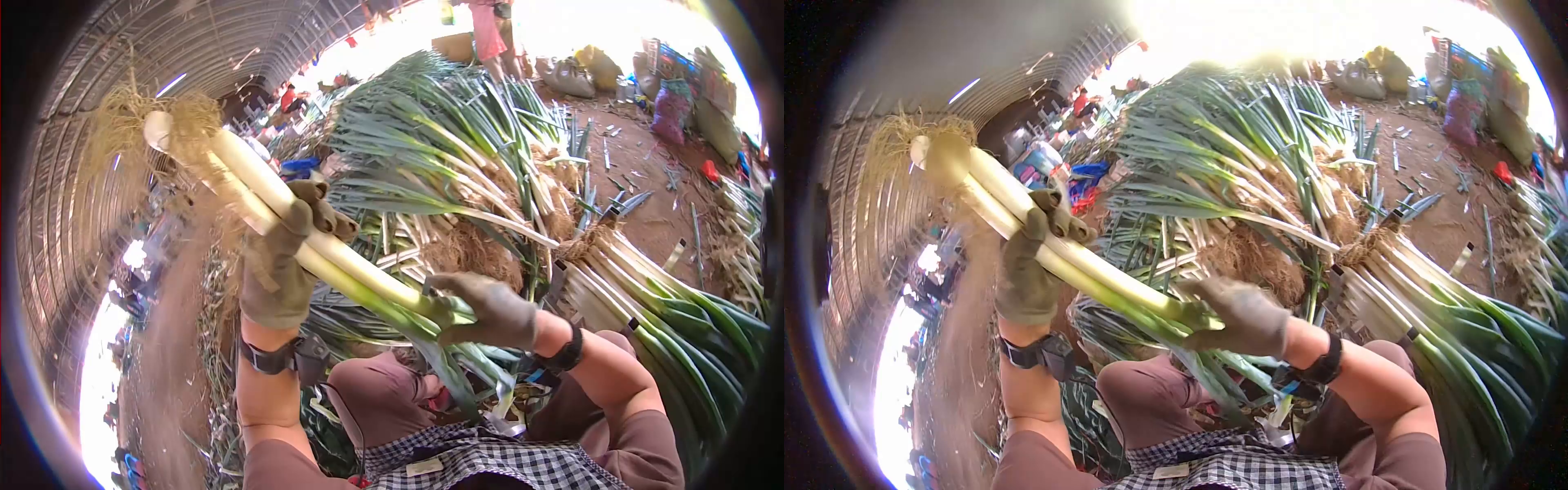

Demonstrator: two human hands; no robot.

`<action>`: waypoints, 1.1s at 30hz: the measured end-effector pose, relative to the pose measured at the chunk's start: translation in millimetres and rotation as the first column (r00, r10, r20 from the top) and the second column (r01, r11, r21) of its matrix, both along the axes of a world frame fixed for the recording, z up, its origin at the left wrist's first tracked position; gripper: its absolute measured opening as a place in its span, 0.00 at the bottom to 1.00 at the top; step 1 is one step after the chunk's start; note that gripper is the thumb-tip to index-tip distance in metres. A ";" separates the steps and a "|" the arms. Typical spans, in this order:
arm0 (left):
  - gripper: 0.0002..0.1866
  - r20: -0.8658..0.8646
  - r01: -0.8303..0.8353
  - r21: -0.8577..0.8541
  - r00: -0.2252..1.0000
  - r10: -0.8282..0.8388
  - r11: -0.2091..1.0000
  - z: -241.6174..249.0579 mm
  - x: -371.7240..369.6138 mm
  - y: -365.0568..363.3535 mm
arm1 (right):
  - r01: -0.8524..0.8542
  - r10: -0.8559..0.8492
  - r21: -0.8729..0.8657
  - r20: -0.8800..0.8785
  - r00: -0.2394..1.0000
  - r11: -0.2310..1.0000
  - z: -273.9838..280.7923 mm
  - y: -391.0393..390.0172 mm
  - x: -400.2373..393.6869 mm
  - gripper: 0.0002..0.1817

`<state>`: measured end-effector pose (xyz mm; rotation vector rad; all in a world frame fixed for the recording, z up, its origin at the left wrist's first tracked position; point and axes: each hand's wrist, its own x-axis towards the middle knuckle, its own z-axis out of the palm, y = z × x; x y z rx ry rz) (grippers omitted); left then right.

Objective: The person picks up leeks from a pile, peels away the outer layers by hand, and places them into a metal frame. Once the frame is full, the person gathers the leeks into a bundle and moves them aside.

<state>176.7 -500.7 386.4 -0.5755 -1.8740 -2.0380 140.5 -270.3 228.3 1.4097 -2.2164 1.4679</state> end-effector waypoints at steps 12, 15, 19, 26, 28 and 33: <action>0.30 -0.019 0.131 -0.052 0.991 -0.132 0.990 34.4 1.2 49.5 | 0.271 -0.247 -0.130 0.178 0.953 0.954 -2.5 33.1 14.0 0.20; 0.33 0.000 0.201 0.038 0.980 -0.201 0.979 37.1 -8.8 41.4 | 0.171 -0.092 -0.189 0.367 0.926 0.967 24.6 54.2 15.6 0.18; 0.32 0.050 0.413 0.136 0.905 -0.422 0.901 -2.1 -37.3 17.1 | -0.031 0.085 -0.184 0.290 0.953 0.982 9.4 65.5 -1.9 0.16; 0.22 0.241 0.259 0.271 0.914 -0.326 0.927 -75.4 -50.9 21.8 | 0.145 0.058 -0.379 0.475 0.878 0.914 -27.2 55.7 -16.0 0.24; 0.20 0.254 0.211 0.283 0.924 -0.285 0.936 -91.8 -49.1 24.2 | 0.092 0.100 -0.461 0.376 0.921 0.883 -46.9 52.4 -28.1 0.26; 0.20 0.348 0.182 0.275 0.897 -0.274 0.944 -101.3 -32.5 30.5 | 0.222 -0.087 -0.352 0.361 0.928 0.909 -46.6 47.6 -28.1 0.20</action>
